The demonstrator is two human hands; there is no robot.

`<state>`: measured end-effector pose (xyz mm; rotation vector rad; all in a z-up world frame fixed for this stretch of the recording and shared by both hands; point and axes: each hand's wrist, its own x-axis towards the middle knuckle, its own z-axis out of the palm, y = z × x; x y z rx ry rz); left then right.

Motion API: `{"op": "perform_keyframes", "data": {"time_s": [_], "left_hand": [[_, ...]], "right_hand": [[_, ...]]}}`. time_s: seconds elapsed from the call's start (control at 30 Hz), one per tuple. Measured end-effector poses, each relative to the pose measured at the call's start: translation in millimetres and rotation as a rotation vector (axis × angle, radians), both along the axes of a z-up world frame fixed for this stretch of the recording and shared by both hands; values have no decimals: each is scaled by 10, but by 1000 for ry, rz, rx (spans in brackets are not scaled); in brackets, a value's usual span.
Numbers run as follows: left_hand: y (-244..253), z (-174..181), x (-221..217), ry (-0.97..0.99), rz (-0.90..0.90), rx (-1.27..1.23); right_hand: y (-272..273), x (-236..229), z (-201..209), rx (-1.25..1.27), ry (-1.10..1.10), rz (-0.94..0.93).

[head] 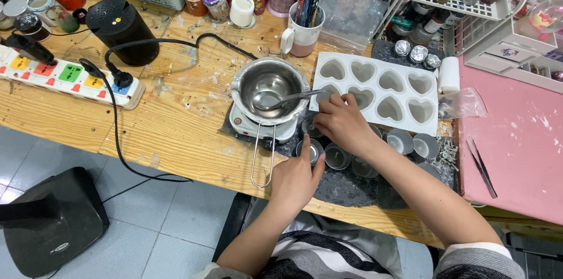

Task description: Placing wicks into small metal tins as part of a candle-making process.

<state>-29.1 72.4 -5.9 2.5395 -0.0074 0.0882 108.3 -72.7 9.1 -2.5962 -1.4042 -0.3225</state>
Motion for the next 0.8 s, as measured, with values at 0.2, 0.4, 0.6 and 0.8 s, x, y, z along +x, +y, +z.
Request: {"op": "perform_keyframes", "data": {"time_s": [0.2,0.4,0.6,0.8], "left_hand": [[-3,55,13,59,-20,43],[-17,31,12,38,-1,34],[-7,12,11,41,-14,29],[-8,64,15,70,-15,43]], "right_hand": [[-2,10,-43,-33,-16,3],[23,-4,22,-109,-102,51],[31,-16,97,-190,-180,108],[20,-1,44,-115,-160,102]]}}
